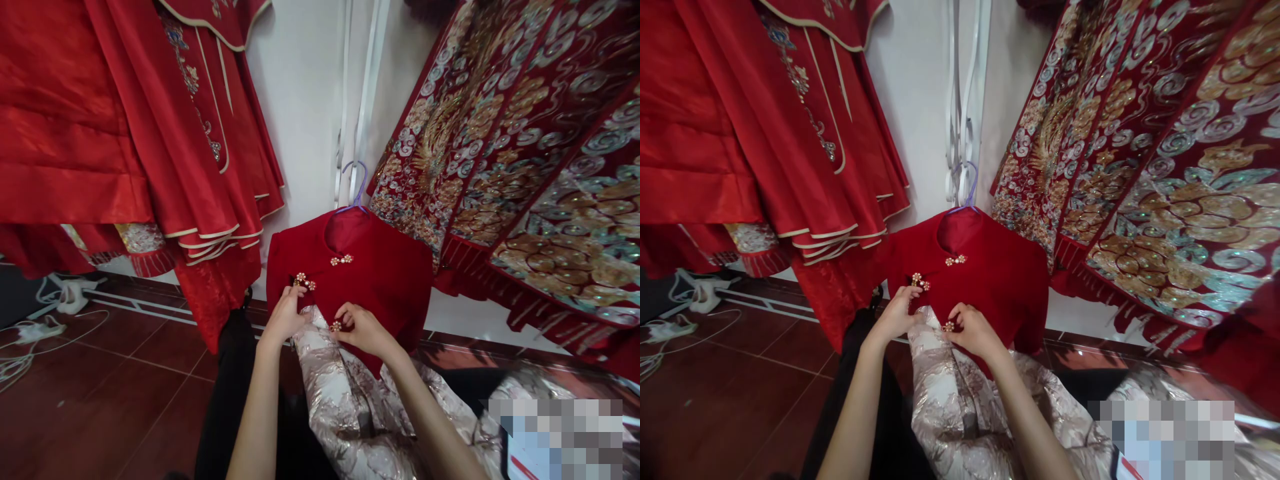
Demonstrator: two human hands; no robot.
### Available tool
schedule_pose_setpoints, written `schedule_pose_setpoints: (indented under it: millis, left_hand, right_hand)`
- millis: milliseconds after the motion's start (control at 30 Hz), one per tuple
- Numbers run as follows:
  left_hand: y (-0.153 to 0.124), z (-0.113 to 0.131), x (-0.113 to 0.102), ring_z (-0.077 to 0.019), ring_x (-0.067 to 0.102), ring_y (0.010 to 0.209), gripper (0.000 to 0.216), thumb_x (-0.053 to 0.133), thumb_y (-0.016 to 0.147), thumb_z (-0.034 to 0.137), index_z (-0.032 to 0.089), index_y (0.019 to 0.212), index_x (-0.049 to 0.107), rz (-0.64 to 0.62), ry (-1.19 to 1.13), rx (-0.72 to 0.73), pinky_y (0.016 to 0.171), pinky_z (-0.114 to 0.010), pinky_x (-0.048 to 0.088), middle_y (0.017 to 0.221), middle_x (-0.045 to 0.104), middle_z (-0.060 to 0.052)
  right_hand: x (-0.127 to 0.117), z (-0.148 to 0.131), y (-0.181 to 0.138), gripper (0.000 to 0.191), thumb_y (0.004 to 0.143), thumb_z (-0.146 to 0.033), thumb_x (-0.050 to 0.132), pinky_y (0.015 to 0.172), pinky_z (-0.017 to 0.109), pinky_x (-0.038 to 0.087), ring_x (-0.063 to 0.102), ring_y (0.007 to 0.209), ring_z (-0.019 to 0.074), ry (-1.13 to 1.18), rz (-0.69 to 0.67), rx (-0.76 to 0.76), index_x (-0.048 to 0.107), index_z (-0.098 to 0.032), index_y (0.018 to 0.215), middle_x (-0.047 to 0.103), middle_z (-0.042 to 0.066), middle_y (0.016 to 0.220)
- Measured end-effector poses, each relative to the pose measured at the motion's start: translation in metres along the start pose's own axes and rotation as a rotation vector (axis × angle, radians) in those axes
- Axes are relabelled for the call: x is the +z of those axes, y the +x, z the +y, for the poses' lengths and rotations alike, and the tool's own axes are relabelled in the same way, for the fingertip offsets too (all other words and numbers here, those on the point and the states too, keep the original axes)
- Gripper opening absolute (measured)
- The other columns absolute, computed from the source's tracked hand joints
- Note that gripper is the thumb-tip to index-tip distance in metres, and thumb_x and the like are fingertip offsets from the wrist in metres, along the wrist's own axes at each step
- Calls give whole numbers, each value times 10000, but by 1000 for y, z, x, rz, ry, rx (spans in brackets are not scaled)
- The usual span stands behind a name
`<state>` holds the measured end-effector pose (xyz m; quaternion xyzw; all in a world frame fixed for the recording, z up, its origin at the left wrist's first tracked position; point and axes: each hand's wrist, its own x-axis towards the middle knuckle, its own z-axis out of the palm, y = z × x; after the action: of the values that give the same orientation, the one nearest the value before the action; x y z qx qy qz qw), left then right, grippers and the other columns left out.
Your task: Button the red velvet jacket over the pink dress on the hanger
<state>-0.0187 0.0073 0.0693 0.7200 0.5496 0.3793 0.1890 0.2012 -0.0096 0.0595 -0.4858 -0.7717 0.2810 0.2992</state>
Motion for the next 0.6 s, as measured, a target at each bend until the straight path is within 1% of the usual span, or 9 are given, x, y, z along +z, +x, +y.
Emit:
schedule_pose_setpoints:
  millis: [67,133,200,267,333,400,467,600]
  left_hand:
    - [0,-3,10,-204,576,990,497,609,650,89,164,1136,533,24,76,25,885,-340,473,1050,542,-79]
    - [-1,-8,17,-201,567,980,424,570,714,113,187,1129,527,62,129,55,872,-338,472,1022,531,-65]
    - [-3,-13,22,-205,560,974,347,558,775,175,220,1118,539,130,186,90,872,-342,464,1003,530,-54]
    - [-5,-15,27,-214,560,984,292,579,800,246,233,1092,563,213,238,103,872,-339,455,1021,534,-57]
    - [-5,-15,33,-209,582,948,235,564,830,287,224,1055,587,296,272,67,826,-314,458,1055,547,-69]
    - [-5,-12,38,-190,608,868,208,491,880,288,212,1043,596,353,289,9,751,-283,455,1071,572,-76]
    - [-3,-8,40,-179,620,805,222,435,905,260,203,1056,587,380,302,-30,694,-265,440,1052,602,-75]
    - [-5,-8,38,-189,615,795,256,498,825,162,209,1073,544,421,365,-121,618,-252,409,1046,606,-66]
  right_hand:
    - [12,0,3,275,607,-175,725,641,240,423,550,703,142,-80,23,-33,549,-190,817,574,1,766]
    - [20,-3,4,265,595,-105,674,611,226,388,522,665,129,-119,52,-27,498,-196,772,540,-18,732]
    - [20,-7,3,281,592,-88,644,573,212,360,505,614,116,-66,35,-27,457,-205,767,524,-42,686]
    - [15,-12,1,298,601,-100,635,541,199,348,507,581,110,61,-40,-44,439,-214,793,531,-61,651]
    - [7,-17,-1,297,613,-106,623,532,191,355,520,581,107,177,-98,-61,444,-216,824,552,-65,662]
    - [2,-23,-3,284,621,-102,607,542,187,370,526,600,103,245,-105,-74,457,-213,836,562,-60,691]
    - [0,-27,-3,269,628,-98,592,552,186,379,518,604,98,277,-67,-90,463,-210,836,553,-60,698]
    - [3,-32,-2,247,633,-104,586,547,191,377,502,603,97,285,17,-121,471,-205,827,546,-53,712]
